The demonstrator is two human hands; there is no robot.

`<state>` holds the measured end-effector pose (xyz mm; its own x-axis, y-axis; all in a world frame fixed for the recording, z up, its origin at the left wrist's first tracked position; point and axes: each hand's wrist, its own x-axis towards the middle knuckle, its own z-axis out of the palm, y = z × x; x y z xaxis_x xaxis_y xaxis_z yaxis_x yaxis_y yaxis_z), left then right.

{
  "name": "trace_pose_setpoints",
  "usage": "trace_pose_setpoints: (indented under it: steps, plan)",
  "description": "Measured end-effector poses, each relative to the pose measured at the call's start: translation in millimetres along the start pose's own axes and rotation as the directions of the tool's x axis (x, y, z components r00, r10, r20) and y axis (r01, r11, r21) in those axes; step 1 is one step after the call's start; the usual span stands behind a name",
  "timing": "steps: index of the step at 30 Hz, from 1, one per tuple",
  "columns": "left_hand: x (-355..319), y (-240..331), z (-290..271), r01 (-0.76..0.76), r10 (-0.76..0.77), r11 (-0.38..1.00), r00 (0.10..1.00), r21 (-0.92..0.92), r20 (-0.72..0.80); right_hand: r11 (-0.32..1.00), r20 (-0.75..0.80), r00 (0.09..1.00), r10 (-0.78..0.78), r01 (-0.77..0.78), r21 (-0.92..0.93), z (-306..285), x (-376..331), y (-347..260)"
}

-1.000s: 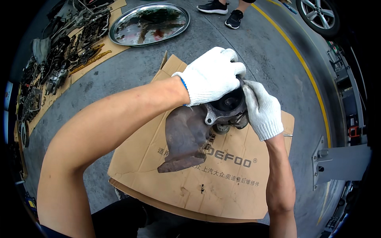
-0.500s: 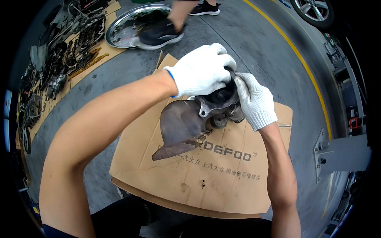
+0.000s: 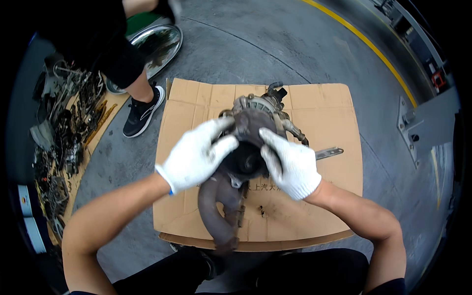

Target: The person sits on the floor and inspects a car exhaust manifold and turbocharger assembly placed on a cardboard box. They rotate the assembly to view different angles, detach a metal pipe, and examine the interior of the turbocharger housing before reassembling the components.

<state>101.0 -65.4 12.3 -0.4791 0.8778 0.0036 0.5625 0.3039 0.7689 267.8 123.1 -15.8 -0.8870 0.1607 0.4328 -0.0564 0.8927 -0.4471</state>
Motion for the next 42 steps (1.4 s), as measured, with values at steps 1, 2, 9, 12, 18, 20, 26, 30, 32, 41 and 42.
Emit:
trace_pose_setpoints:
  steps: [1,2,9,12,18,20,26,30,32,41,42]
  plan:
    - [-9.1,10.5,10.7,-0.024,0.025,0.998,0.999,0.05,-0.027,1.0,0.079,0.997,0.003,-0.002,-0.01,-7.7,-15.6,-0.8]
    - [-17.0,14.4,19.5,-0.045,0.046,0.995,0.999,0.092,-0.007,1.0,0.125,0.992,-0.008,0.009,-0.008,-9.9,-28.4,-1.0]
    - [-70.4,33.0,73.3,-0.042,0.035,0.986,0.998,0.163,0.043,0.995,0.123,0.99,-0.072,0.063,0.074,2.6,-109.9,14.6]
    - [-80.2,42.3,90.8,-0.1,0.078,0.982,0.987,0.161,0.137,0.994,0.178,0.983,-0.046,0.027,0.109,-2.4,-143.8,21.2]
    - [-86.9,48.9,91.2,-0.194,0.147,0.975,0.928,0.106,0.343,0.975,0.253,0.963,0.089,-0.136,0.175,-11.8,-180.6,20.3]
    - [-86.1,40.5,77.9,-0.191,0.145,0.979,0.89,0.066,0.433,0.969,0.244,0.965,0.097,-0.147,0.197,-18.3,-177.8,18.0]
    - [-49.0,-3.2,1.2,-0.197,-0.089,0.934,0.678,0.297,0.73,0.996,0.244,0.97,-0.014,-0.008,0.088,-57.0,-138.8,44.6]
    - [1.3,-49.0,-62.1,-0.177,-0.496,0.542,0.722,0.822,0.483,0.976,0.252,0.967,-0.027,0.08,-0.201,-75.4,-65.5,107.6]
    - [24.4,-69.4,-101.0,-0.094,-0.588,0.355,0.751,0.93,0.301,0.924,0.433,0.89,0.145,0.035,-0.381,-89.4,-13.2,139.2]
    - [22.9,-154.8,-238.7,0.596,-0.526,0.678,0.802,0.43,-0.282,0.372,0.099,0.435,0.895,-0.849,0.374,-64.1,35.2,237.8]
    - [15.3,-156.8,-230.5,0.618,-0.543,0.703,0.786,0.351,-0.296,0.328,0.179,0.418,0.89,-0.863,0.384,-50.9,22.1,233.8]
